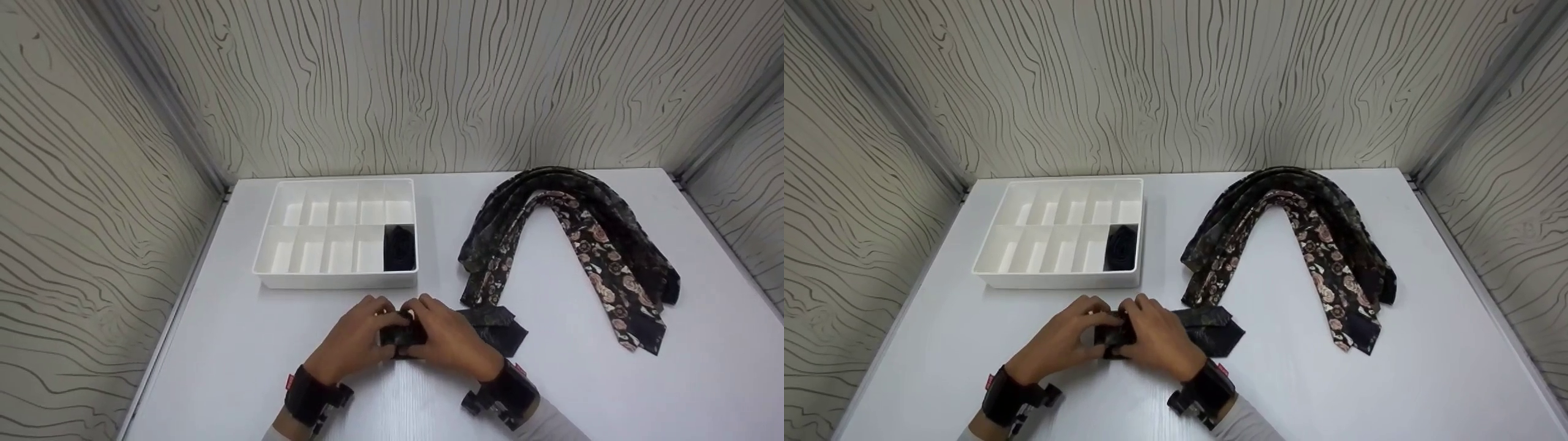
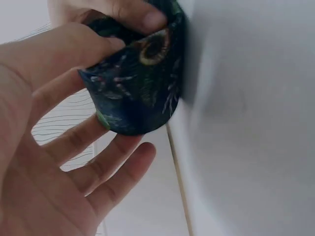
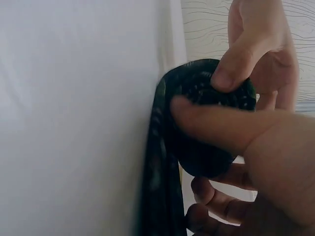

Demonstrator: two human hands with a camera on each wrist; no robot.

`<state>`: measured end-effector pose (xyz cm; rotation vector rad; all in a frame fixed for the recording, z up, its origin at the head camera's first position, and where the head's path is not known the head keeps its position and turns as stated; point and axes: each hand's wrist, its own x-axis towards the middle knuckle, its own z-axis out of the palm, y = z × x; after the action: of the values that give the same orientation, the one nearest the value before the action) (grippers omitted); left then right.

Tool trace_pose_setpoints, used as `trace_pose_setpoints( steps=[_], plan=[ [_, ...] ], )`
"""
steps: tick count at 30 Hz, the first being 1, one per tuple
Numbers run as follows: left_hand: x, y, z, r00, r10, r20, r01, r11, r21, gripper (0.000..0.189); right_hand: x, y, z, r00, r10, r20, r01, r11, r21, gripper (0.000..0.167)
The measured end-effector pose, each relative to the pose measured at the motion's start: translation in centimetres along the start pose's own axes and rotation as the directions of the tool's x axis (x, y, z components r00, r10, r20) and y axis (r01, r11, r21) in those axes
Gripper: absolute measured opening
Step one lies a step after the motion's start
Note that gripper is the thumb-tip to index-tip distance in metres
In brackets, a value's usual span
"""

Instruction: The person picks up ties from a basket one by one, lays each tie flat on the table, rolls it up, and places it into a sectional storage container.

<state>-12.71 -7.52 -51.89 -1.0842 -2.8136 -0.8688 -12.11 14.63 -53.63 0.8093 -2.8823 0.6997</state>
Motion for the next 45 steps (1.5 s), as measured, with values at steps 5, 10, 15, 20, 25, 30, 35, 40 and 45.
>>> trace_pose_setpoints(
  steps=[5,10,15,20,25,30,35,40,45],
  plan=[
    [-0.05,0.06,0.05,1.0,-0.023,0.019,0.023,0.999,0.025,0.052,0.06,0.08,-0.12,1.0,-0.004,0.014,0.005,1.0,-0.023,0.054],
    [-0.14,0.1,0.15,1.0,-0.027,0.016,0.026,0.999,0.03,0.05,0.0,-0.04,-0.16,0.999,0.019,0.045,-0.019,1.0,0.0,0.055],
    [-0.15,0.16,0.12,0.999,-0.033,0.031,0.032,0.999,0.009,0.053,-0.11,0.05,-0.19,0.997,0.026,0.076,-0.027,1.0,0.014,0.058],
    [-0.05,0.13,0.0,0.999,-0.029,0.046,0.029,1.0,-0.009,0.047,-0.35,0.24,-0.35,0.995,0.028,0.1,-0.033,0.998,0.044,0.078],
    [-0.02,0.11,-0.05,0.998,-0.032,0.046,0.034,0.999,-0.029,0.051,-0.43,0.2,-0.48,0.997,-0.017,0.072,0.016,1.0,0.023,0.075],
    [-0.09,0.15,0.19,0.999,-0.039,0.035,0.039,0.999,0.001,0.062,-0.43,-0.11,-0.56,0.998,-0.008,0.061,0.008,1.0,0.002,0.061],
    [0.0,0.13,0.07,1.0,-0.019,0.018,0.019,0.999,0.038,0.053,-0.52,-0.2,-0.65,0.997,0.043,0.069,-0.045,0.998,0.032,0.057],
    [0.08,0.47,0.21,0.999,-0.018,0.044,0.019,1.0,-0.021,0.057,-0.75,-0.38,-0.81,0.995,0.04,0.091,-0.046,0.998,0.054,0.062],
    [0.19,0.59,0.42,0.999,-0.009,0.042,0.009,1.0,-0.008,0.058,-0.73,-0.66,-0.82,0.998,0.039,0.047,-0.041,0.998,0.037,0.061]
  ],
)
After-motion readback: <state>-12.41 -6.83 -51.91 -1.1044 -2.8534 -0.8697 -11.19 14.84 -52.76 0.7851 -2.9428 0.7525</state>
